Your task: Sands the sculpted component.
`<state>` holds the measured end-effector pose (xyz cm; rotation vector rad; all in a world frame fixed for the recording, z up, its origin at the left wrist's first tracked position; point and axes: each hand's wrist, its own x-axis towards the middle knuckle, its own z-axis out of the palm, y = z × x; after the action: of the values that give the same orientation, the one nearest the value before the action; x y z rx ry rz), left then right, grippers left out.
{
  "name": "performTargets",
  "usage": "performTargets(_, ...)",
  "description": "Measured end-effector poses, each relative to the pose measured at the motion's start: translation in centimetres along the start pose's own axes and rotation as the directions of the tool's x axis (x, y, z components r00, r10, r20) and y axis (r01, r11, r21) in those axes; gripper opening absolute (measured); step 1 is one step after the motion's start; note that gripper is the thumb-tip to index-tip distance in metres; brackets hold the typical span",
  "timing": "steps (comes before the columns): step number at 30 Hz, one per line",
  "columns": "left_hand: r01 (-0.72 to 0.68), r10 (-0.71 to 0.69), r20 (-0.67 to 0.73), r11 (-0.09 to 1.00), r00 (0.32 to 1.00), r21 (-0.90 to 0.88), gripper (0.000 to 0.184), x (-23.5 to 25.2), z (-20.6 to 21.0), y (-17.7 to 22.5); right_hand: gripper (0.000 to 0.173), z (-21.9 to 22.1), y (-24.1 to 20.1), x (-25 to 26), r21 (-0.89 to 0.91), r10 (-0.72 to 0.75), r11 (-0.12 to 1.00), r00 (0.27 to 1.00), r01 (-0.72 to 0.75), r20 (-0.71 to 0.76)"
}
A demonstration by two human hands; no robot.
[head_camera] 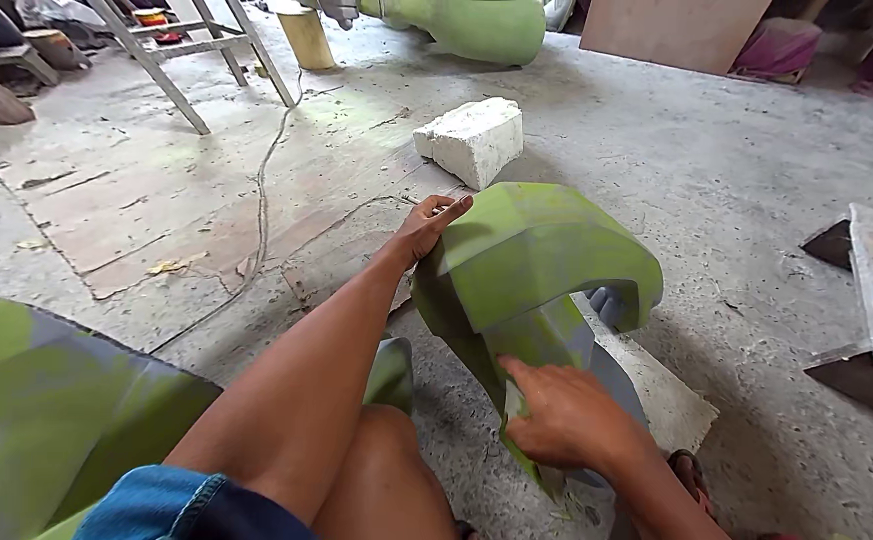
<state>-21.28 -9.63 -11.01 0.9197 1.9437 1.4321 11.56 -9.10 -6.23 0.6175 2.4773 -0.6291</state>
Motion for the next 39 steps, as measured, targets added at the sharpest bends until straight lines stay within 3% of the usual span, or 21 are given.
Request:
performTargets(3, 0.004, -0.004, 0.004, 1.0, 1.0, 0.004, 0.07, -0.1, 0.1, 0.0, 0.063, 2.7, 5.3, -2.6, 0.345, -0.031, 0.937, 0.995, 0.06, -0.09)
performTargets(6, -0.037, 0.036, 0.023, 0.999, 0.999, 0.022, 0.07, -0.1, 0.1, 0.0, 0.054, 5.9, 12.2, -6.6, 0.722, 0.049, 0.678, 0.972, 0.138, -0.232)
performTargets(8, -0.067, 0.065, 0.043, 0.996, 0.997, 0.058, 0.068, -0.4, 0.1, 0.3, 0.053, 6.9, 16.5, -10.4, 0.802, 0.19, 0.579, 0.932, 0.148, -0.309)
performTargets(11, -0.067, 0.061, 0.054, 0.989, 0.997, 0.13, 0.059, -2.3, 0.4, 2.2, 0.049, 7.2, 22.1, -17.0, 0.844, 0.451, 0.532, 0.821, 0.066, -0.349)
performTargets(13, -0.079, 0.071, 0.061, 0.985, 0.996, 0.153, 0.058, -3.0, 0.9, 2.7, 0.043, 8.5, 25.7, -21.2, 0.871, 0.656, 0.492, 0.658, 0.0, -0.37)
performTargets(17, -0.145, 0.143, 0.024, 0.98, 0.989, 0.138, 0.067, -1.1, 0.2, 0.1, 0.043, 15.2, 31.8, -26.5, 0.959, 0.938, 0.283, 0.215, -0.016, -0.273)
performTargets(20, -0.137, 0.139, 0.007, 0.97, 0.99, 0.202, 0.077, -2.8, 1.1, 2.1, 0.045, 20.9, 34.1, -27.2, 0.993, 0.992, 0.114, 0.043, 0.032, -0.115)
performTargets(22, -0.116, 0.122, -0.014, 0.966, 0.992, 0.233, 0.084, -4.1, 1.9, 3.6, 0.046, 23.7, 34.5, -26.5, 0.998, 0.999, 0.023, 0.037, 0.061, -0.025)
performTargets(24, -0.105, 0.115, -0.029, 0.965, 0.993, 0.241, 0.083, -5.1, 2.6, 4.6, 0.049, 25.7, 34.6, -25.4, 0.997, 0.999, 0.009, 0.047, 0.078, -0.013)
performTargets(27, -0.091, 0.104, -0.036, 0.959, 0.994, 0.268, 0.077, -7.3, 4.1, 6.9, 0.055, 27.2, 34.6, -24.3, 0.986, 0.987, 0.156, -0.031, -0.058, -0.158)
performTargets(30, -0.073, 0.089, -0.046, 0.957, 0.995, 0.282, 0.084, -7.4, 4.1, 7.0, 0.055, 27.8, 34.0, -24.2, 0.873, 0.922, 0.311, -0.103, -0.375, -0.373)
performTargets(32, -0.058, 0.079, -0.064, 0.956, 0.995, 0.288, 0.091, -6.6, 3.8, 6.3, 0.047, 28.2, 33.6, -23.9, 0.738, 0.856, 0.431, -0.023, -0.52, -0.516)
performTargets(34, -0.035, 0.059, -0.081, 0.96, 0.995, 0.278, 0.094, -6.0, 3.6, 5.8, 0.049, 28.9, 33.3, -23.5, 0.653, 0.833, 0.492, 0.093, -0.576, -0.545)
performTargets(39, -0.02, 0.044, -0.097, 0.971, 0.994, 0.237, 0.094, -5.1, 3.3, 4.7, 0.049, 29.8, 33.1, -23.0, 0.589, 0.817, 0.506, 0.13, -0.63, -0.562)
